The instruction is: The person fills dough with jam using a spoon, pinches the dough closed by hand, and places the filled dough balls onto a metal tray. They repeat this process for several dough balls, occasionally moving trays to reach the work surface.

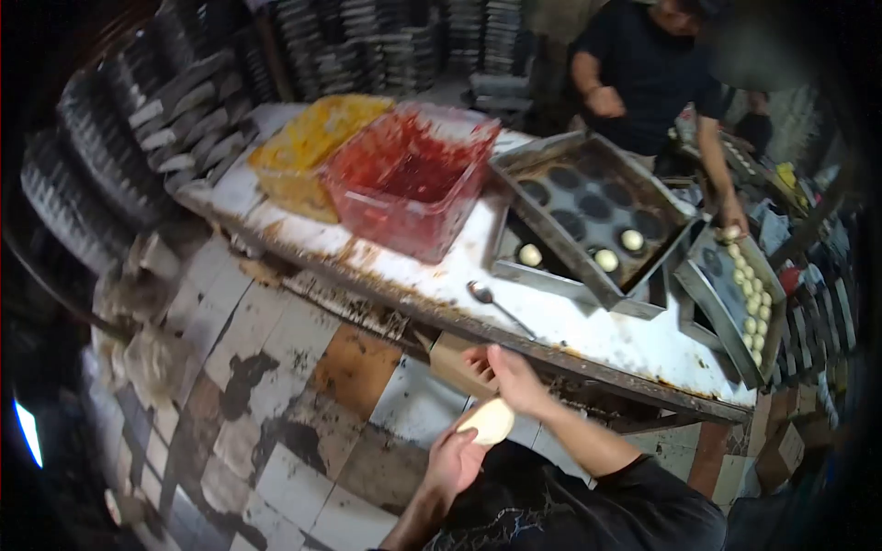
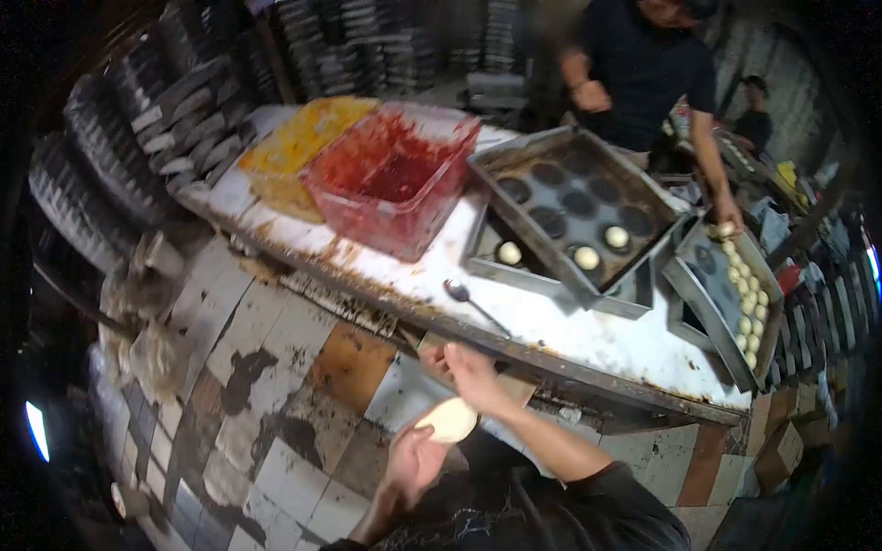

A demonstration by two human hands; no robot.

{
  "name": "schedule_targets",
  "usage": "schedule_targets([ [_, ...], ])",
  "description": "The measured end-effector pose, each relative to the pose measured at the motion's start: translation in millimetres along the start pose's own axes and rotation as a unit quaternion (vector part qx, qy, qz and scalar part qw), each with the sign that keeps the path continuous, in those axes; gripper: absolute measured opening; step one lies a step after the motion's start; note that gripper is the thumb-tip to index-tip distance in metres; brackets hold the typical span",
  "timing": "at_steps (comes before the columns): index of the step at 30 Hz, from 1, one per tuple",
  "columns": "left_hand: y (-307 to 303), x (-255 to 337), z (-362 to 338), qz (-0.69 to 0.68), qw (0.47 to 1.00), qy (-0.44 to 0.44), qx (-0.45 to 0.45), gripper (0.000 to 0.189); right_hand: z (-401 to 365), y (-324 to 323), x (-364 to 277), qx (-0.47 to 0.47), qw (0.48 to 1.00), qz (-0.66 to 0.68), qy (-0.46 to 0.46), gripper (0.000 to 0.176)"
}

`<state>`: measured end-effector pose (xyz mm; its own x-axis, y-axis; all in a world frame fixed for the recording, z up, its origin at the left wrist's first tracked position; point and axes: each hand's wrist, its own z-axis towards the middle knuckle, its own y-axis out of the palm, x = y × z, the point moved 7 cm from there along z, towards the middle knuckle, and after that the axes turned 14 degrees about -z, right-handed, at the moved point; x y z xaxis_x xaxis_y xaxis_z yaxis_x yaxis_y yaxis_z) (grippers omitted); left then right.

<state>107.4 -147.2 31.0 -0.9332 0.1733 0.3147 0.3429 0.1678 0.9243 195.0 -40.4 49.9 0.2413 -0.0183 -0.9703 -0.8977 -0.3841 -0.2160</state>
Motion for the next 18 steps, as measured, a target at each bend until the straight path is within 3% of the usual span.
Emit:
schedule_targets([
  [1, 2.6, 11.4, 9.3, 0.011, 1.000, -0.005, 0.000, 0.049, 12.9, -19.4, 6.5, 0.059, 0.990, -0.126, -0.035, 0.034],
  [2, 6.1, 22.6, 21.1, 0.025, 1.000, -0.008, -0.009, 0.048, 30.0, -38.6, 8.3, 0.121, 0.957, -0.251, -0.080, 0.025],
  [4, -10.0, 41.3, 39.8, 0.047, 0.997, 0.017, 0.055, 0.045, 60.2, -67.3, 11.6, 0.210, 0.871, -0.428, -0.117, 0.015],
  [5, -27.5, 44.3, 48.5, 0.108, 0.990, 0.014, 0.089, 0.044, 75.9, -68.2, 14.1, 0.218, 0.835, -0.487, -0.133, 0.013],
  [6, -41.1, 47.3, 57.6, 0.166, 0.979, 0.013, 0.121, 0.045, 90.0, -69.5, 21.5, 0.207, 0.838, -0.486, -0.134, 0.013],
  [8, -45.6, 55.9, 74.1, 0.159, 0.976, 0.022, 0.147, 0.045, 116.2, -67.6, 38.6, 0.179, 0.800, -0.563, -0.101, 0.013],
  [10, -41.5, 65.8, 92.8, 0.220, 0.962, 0.041, 0.155, 0.046, 123.7, -62.1, 35.7, 0.178, 0.799, -0.554, -0.149, 0.011],
  [12, -32.2, 77.4, 116.0, 0.281, 0.946, 0.068, 0.149, 0.046, 122.2, -60.0, 17.4, 0.119, 0.909, -0.381, -0.119, 0.008],
  [14, -4.8, 93.1, 144.2, 0.404, 0.901, 0.102, 0.122, 0.046, 117.2, -46.6, -40.2, 0.096, 0.928, -0.302, -0.194, 0.007],
  [15, 19.0, 94.2, 162.4, 0.504, 0.858, 0.071, 0.066, 0.048, 119.9, -42.9, -70.9, 0.123, 0.896, -0.339, -0.260, 0.007],
  [16, 32.7, 85.6, 173.9, 0.520, 0.851, 0.064, 0.013, 0.051, 127.3, -42.3, -97.9, 0.169, 0.848, -0.376, -0.333, 0.008],
  [18, 79.4, 85.5, 186.5, 0.342, 0.936, -0.023, -0.084, 0.055, 162.0, -57.7, -154.5, 0.258, 0.817, -0.382, -0.348, 0.008],
])
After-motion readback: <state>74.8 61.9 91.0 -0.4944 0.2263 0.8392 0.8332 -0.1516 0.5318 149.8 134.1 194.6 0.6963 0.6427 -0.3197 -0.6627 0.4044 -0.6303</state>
